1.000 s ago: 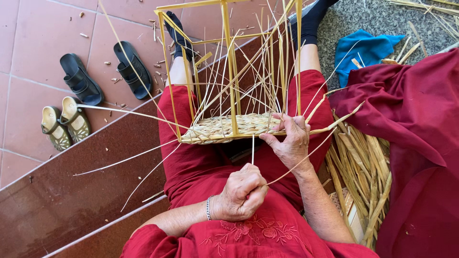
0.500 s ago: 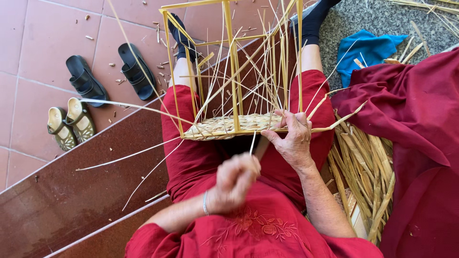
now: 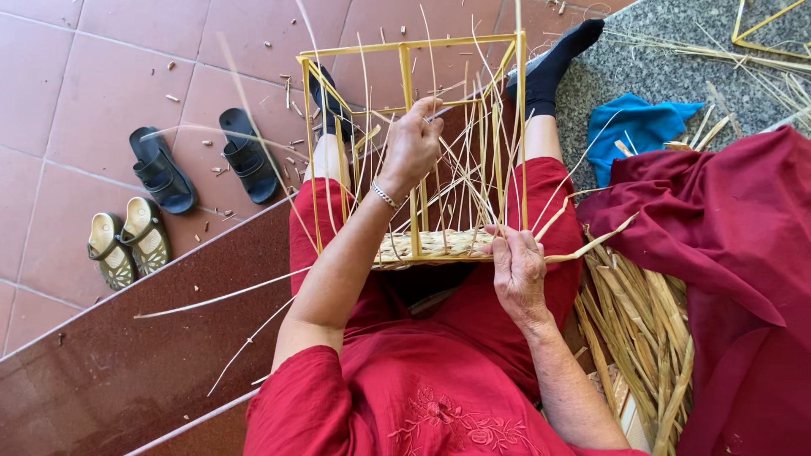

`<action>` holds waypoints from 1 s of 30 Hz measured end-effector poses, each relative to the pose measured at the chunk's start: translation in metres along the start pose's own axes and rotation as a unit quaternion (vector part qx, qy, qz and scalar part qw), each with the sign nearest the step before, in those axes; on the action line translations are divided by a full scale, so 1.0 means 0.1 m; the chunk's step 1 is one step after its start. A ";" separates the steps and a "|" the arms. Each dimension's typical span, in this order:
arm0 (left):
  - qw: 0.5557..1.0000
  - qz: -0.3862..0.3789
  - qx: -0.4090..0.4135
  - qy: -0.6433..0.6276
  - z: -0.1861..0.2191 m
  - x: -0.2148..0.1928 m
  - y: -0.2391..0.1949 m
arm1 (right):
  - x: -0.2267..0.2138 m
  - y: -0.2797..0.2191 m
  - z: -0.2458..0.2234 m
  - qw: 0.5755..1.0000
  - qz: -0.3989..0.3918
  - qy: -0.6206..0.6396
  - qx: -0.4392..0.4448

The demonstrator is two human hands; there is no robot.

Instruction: The person weaves a basket using dried palm leaves, interlacing them through a pre-formed frame. They use scissors to trim excess material and continue weaving the sides of the basket.

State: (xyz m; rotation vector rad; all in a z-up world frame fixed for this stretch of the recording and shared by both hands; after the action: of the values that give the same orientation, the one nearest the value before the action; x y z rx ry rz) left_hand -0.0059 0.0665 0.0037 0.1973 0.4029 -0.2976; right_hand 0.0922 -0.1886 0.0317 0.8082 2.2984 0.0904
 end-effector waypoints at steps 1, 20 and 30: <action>0.998 -0.019 -0.053 -0.010 0.03 -0.01 0.03 | 0.00 0.01 0.00 1.000 0.001 0.003 0.004; 0.987 -0.016 0.002 -0.160 0.68 -0.82 -1.30 | 0.02 0.13 -0.01 0.979 0.033 0.164 0.121; 0.985 -0.142 0.092 -0.033 0.39 -0.15 -1.38 | -0.04 0.07 0.19 0.946 0.072 0.289 0.125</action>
State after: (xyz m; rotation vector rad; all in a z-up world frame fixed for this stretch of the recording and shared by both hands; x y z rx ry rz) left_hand -0.0499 -0.0685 0.0272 0.3100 0.3367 -0.6207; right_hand 0.1108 -0.1883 0.0217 1.2068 2.8348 0.1141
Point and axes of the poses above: each hand's wrist, its own y-axis towards the middle knuckle, its own x-axis out of the palm, z = x × y, the point moved 1 cm from there along y, towards the middle knuckle, and after that the axes turned 11 degrees about z, right-handed, at the moved point
